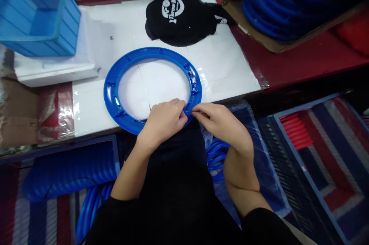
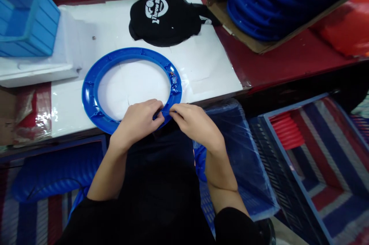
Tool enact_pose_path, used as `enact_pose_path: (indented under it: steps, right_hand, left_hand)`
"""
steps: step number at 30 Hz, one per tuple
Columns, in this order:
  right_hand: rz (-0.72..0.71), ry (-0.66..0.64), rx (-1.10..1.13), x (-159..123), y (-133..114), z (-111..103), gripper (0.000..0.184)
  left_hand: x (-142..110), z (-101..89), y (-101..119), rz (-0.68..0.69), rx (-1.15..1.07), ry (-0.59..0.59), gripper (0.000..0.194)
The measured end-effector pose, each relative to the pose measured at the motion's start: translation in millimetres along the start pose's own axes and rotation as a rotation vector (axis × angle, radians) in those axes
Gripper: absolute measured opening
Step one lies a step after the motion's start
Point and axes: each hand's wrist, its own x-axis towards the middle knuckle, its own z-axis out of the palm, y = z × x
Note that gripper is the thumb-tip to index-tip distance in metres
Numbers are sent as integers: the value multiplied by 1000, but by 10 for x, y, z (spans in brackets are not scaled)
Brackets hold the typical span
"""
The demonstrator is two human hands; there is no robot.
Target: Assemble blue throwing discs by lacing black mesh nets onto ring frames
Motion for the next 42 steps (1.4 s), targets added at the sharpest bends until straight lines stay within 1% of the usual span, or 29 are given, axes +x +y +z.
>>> enact_pose_path:
  steps: [3, 6, 9, 13, 18, 21, 25, 30, 32, 33, 35, 36, 37, 39, 42]
  right_hand:
    - [13, 98, -109, 10, 20, -84, 20]
    - [20, 173, -187, 66, -1, -69, 21]
    - [47, 200, -248, 156, -12, -3, 20]
    - [94, 218, -294, 227, 34, 95, 16]
    - [134, 245, -328, 162, 69, 206, 14]
    - [137, 264, -369, 121, 47, 281, 16]
    - [137, 287, -395, 87, -8, 388, 18]
    - [152, 295, -375, 10, -102, 480, 19]
    - [151, 261, -330, -21, -115, 444, 20]
    - [142, 217, -279, -32, -109, 402, 20]
    - [108, 101, -123, -48, -75, 280, 17]
    - [90, 57, -45, -51, -50, 210, 16]
    - [75, 40, 17, -51, -24, 142, 15]
    - [60, 86, 61, -38, 22, 30, 15]
    - [37, 206, -13, 25, 62, -41, 17]
  left_hand:
    - [-12, -17, -38, 30, -62, -17, 13]
    - [-31, -19, -83, 42, -107, -19, 11]
    - [-38, -14, -96, 38, -128, -20, 11]
    - [-32, -6, -96, 41, -148, -21, 11]
    - [-34, -8, -163, 78, -189, -19, 9]
    - [-59, -50, -182, 107, -195, -38, 15]
    - [-75, -97, -82, 100, -93, -79, 23]
    - [-14, -26, 62, 19, -36, 2, 25]
    - [-1, 8, 56, 13, -40, 6, 22]
    - [-2, 20, 40, 16, -39, 2, 20]
    - [-14, 36, -5, 25, -26, 4, 17]
    - [-22, 41, -28, 31, -20, 11, 16]
    - [-29, 45, -49, 37, -20, 20, 14]
    - [-37, 52, -78, 46, -32, 35, 14]
    - [-32, 58, -91, 43, -62, 43, 13]
